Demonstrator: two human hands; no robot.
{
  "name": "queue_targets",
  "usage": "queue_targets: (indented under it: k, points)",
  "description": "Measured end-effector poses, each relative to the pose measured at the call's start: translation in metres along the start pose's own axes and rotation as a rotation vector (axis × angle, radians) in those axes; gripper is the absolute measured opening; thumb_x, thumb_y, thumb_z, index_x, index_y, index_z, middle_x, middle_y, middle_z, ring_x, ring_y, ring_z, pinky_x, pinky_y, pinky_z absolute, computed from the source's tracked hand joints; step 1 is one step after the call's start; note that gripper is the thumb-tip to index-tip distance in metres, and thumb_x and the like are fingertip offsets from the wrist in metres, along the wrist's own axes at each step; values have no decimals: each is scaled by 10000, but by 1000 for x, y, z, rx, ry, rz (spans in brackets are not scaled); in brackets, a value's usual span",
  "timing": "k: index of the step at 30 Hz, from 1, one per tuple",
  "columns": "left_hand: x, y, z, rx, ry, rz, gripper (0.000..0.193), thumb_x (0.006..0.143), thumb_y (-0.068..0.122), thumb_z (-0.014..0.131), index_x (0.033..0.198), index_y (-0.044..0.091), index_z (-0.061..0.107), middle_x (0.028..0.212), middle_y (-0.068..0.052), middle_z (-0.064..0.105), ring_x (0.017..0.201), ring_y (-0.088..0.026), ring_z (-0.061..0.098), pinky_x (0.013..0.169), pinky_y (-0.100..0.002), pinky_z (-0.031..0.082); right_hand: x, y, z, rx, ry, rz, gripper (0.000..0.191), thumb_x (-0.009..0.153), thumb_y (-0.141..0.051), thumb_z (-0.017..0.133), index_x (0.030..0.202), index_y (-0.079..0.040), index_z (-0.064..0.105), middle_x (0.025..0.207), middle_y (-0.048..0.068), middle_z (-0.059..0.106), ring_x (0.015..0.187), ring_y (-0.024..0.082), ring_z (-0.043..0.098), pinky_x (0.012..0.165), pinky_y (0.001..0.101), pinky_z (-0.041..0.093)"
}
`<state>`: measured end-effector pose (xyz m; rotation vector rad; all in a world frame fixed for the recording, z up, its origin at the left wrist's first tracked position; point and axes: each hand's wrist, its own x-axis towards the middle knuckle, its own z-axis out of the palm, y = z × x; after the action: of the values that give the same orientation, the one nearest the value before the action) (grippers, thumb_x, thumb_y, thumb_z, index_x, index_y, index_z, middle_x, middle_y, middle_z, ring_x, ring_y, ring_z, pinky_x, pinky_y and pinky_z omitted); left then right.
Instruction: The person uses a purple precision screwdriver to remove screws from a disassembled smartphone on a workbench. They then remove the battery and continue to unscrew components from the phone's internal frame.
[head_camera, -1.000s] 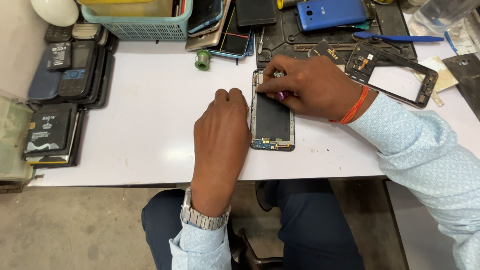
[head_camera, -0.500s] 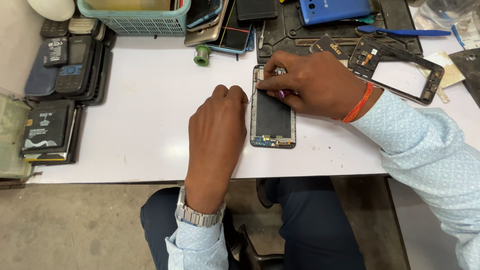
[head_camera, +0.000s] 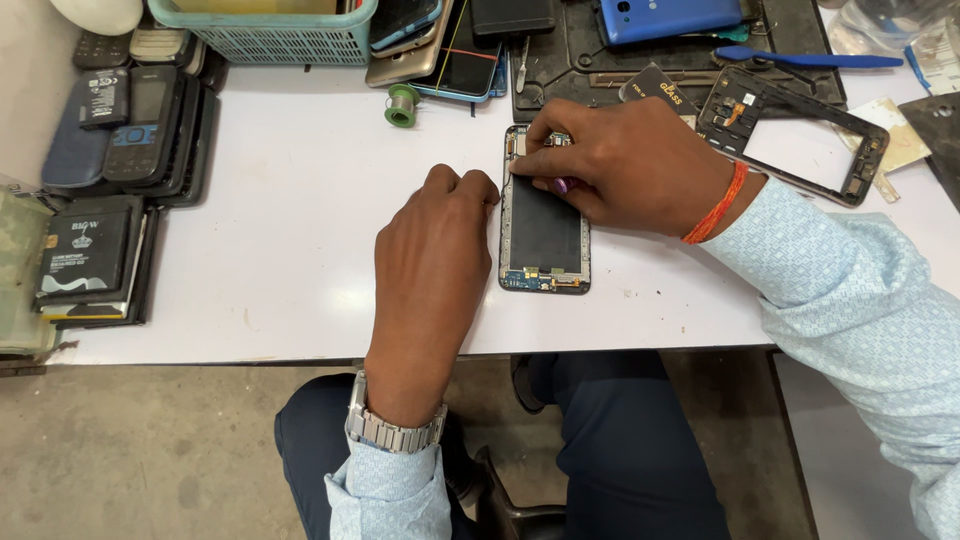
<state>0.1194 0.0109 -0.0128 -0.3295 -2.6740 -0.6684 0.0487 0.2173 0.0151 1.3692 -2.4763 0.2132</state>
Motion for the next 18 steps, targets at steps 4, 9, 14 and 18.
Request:
queue_targets:
  k: [4,9,14,18]
  points:
    - [-1,1,-1,-5,10,1,92,966,101,632,974,47,706,865,-103,638,734,-259,657,617,-398,516,-1,-1,1,9,21,-39,375,770,-55,813,1128,-165,781,1148,-12,699,710,184,694,549,317,534]
    - [-2,1,-1,-21,38,19,89,963,101,636,981,55,709,865,-105,630,748,-262,657,625,-402,512,0,0,4,2,-27,-60,484,716,-28,811,1180,-158,762,1167,-3,687,722,179,701,550,308,544]
    - [-3,0,0,-31,33,11,89,967,99,635,978,54,712,869,-103,632,748,-262,658,617,-402,510,0,-1,4,4,-50,-55,469,725,-42,825,1176,-156,762,1164,3,687,699,184,697,540,318,540]
    - [-2,-2,2,3,52,24,84,955,71,630,983,39,703,886,-105,633,758,-263,661,629,-402,512,0,-4,1,20,-26,-63,438,740,-60,815,1167,-144,765,1180,0,691,741,197,710,561,327,546]
